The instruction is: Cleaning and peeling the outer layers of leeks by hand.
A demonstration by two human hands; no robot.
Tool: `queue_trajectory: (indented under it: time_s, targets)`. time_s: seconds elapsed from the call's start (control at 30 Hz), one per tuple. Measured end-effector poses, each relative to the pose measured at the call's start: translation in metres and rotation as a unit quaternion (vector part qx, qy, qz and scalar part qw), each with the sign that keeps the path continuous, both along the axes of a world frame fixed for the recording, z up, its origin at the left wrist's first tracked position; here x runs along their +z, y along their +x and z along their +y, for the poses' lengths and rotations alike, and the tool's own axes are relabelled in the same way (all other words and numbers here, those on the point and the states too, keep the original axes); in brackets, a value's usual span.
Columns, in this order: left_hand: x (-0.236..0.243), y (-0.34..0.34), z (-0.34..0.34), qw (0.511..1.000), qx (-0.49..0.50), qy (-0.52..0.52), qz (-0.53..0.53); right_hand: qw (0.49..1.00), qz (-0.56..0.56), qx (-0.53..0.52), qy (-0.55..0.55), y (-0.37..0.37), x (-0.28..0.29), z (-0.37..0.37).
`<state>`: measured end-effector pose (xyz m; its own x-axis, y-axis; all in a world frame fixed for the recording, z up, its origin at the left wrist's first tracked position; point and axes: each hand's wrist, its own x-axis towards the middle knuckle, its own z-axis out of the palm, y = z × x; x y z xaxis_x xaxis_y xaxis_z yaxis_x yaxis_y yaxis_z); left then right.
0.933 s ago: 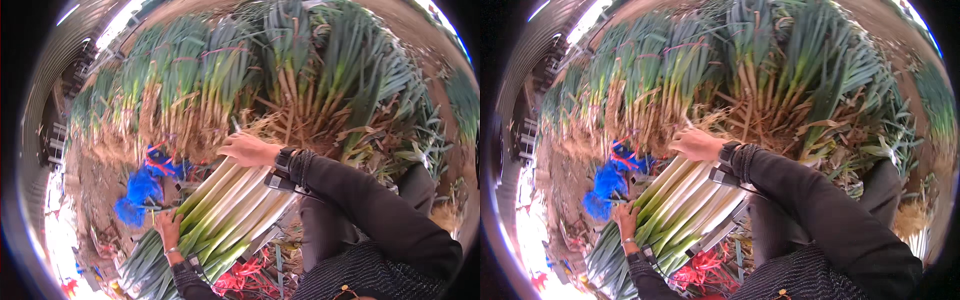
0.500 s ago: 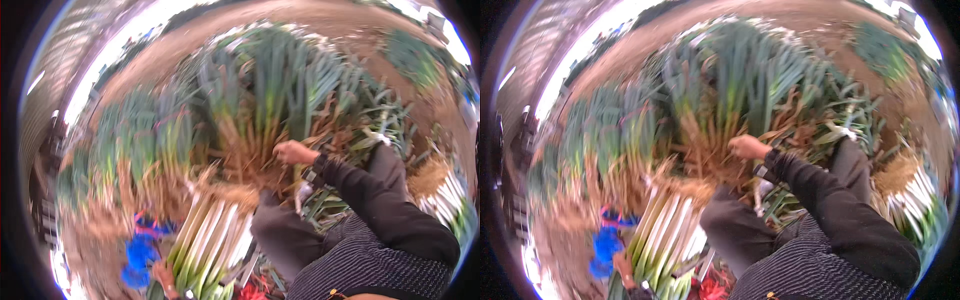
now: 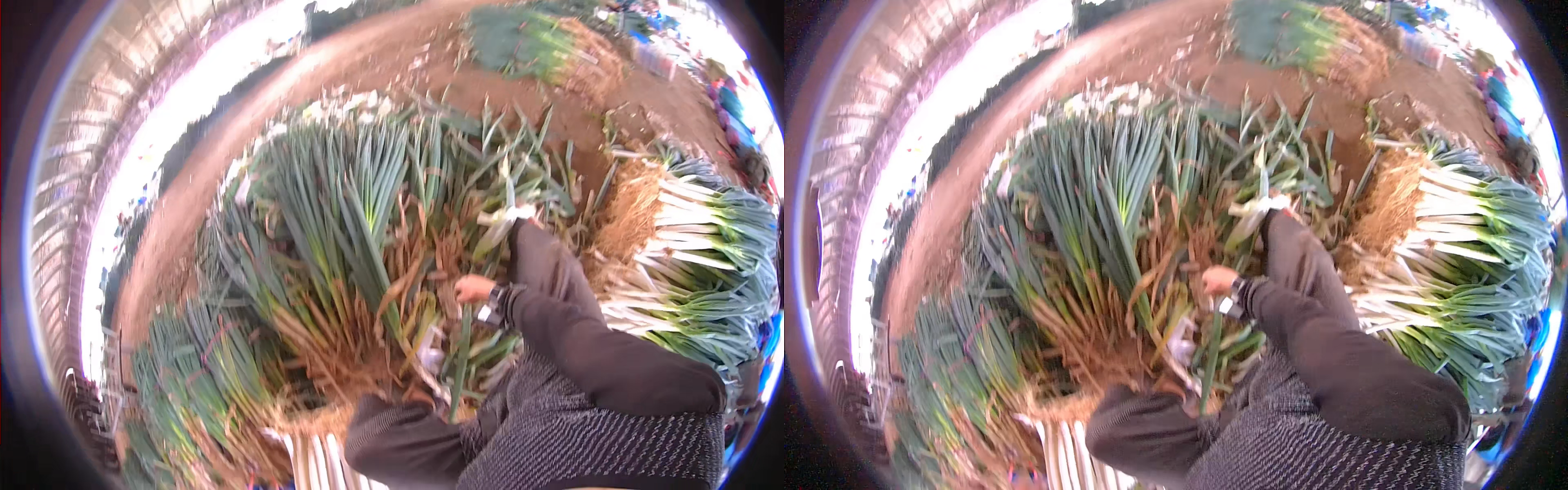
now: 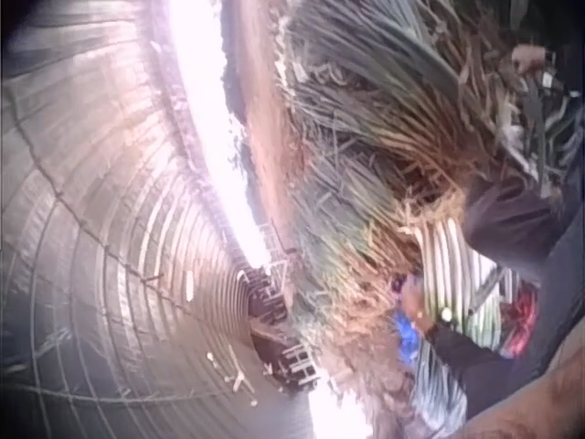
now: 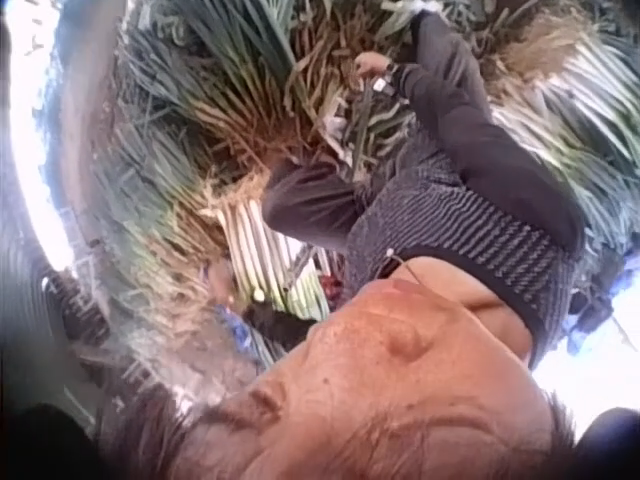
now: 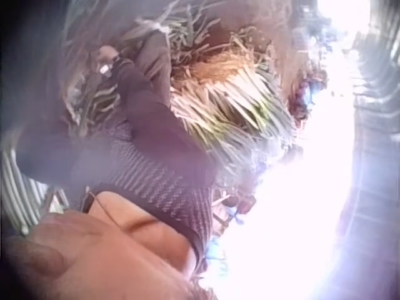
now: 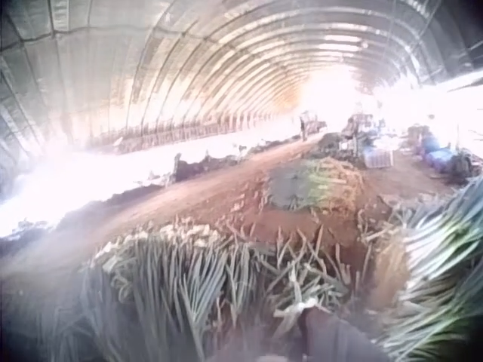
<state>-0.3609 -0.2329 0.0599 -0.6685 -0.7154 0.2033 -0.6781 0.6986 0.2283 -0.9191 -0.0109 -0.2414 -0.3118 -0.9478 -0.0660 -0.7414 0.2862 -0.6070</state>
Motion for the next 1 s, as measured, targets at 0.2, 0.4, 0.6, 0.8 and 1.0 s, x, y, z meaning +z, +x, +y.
queue_trajectory:
  time_s: [0.2, 0.4, 0.6, 0.8, 1.0]
  targets:
    - [0.069, -0.161, 0.093, 0.937, 0.087, 0.210, 0.265, 0.985, -0.092, -0.013, 0.142, 0.047, -0.013, -0.016]
    - [-0.015, -0.279, 0.051, 0.678, 0.086, 0.491, 0.541, 0.977, -0.170, -0.037, 0.122, 0.080, -0.037, -0.029]
    - [-0.038, -0.270, 0.018, 0.574, 0.178, 0.569, 0.561, 0.900, -0.386, 0.012, 0.201, 0.153, -0.053, -0.061]
    - [-0.023, -0.286, 0.025, 0.583, 0.165, 0.567, 0.558, 0.864, -0.483, -0.069, 0.121, 0.233, -0.105, -0.064]
    - [-0.021, -0.272, 0.025, 0.618, 0.150, 0.546, 0.545, 0.665, -0.735, -0.105, 0.075, 0.220, -0.030, -0.075]
